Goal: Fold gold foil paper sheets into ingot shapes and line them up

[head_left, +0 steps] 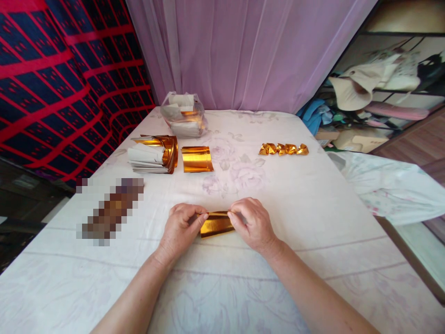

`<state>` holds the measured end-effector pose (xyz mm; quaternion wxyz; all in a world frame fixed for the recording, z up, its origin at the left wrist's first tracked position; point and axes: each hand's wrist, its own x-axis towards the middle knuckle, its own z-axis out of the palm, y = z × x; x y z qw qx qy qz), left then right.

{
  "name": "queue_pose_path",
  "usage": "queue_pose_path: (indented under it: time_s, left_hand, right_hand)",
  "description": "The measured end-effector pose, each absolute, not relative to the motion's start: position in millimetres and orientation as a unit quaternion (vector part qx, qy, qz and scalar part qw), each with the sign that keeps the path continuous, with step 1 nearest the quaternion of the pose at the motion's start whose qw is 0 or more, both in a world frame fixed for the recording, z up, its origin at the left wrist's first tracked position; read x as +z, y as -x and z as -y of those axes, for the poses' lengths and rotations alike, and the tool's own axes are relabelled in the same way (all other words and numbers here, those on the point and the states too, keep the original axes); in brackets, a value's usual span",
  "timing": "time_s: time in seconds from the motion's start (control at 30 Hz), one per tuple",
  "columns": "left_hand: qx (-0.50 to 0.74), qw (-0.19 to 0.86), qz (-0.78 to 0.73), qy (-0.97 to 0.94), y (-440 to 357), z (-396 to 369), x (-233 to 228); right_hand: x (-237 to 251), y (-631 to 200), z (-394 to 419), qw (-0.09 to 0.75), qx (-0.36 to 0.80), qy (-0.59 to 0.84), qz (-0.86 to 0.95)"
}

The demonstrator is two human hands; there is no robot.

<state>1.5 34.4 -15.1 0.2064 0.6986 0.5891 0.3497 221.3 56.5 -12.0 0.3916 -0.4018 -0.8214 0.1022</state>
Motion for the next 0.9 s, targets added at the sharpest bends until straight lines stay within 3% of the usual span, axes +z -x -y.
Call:
queue_pose_path:
  time_s: [0.27,0.53,0.9]
  left_hand:
    - [0.354,0.213,-0.587,-0.697,-0.9,-34.7,-15.2]
    - [0.363,0.215,-0.566,-0.708,-1.5,-32.7,-11.7]
    - [0.376,0.206,-0.558,-0.710,-2.0,-31.9,-12.4]
  right_hand:
    - [-16.2,-219.5,-55.8,0.391,0.094,0.435,0.805]
    - [-9.7,-219.6,-52.8,0.405,0.224,0.455,0.761]
    - [-8.4,-219.7,-54.7,0.412,0.176,0.428,0.785]
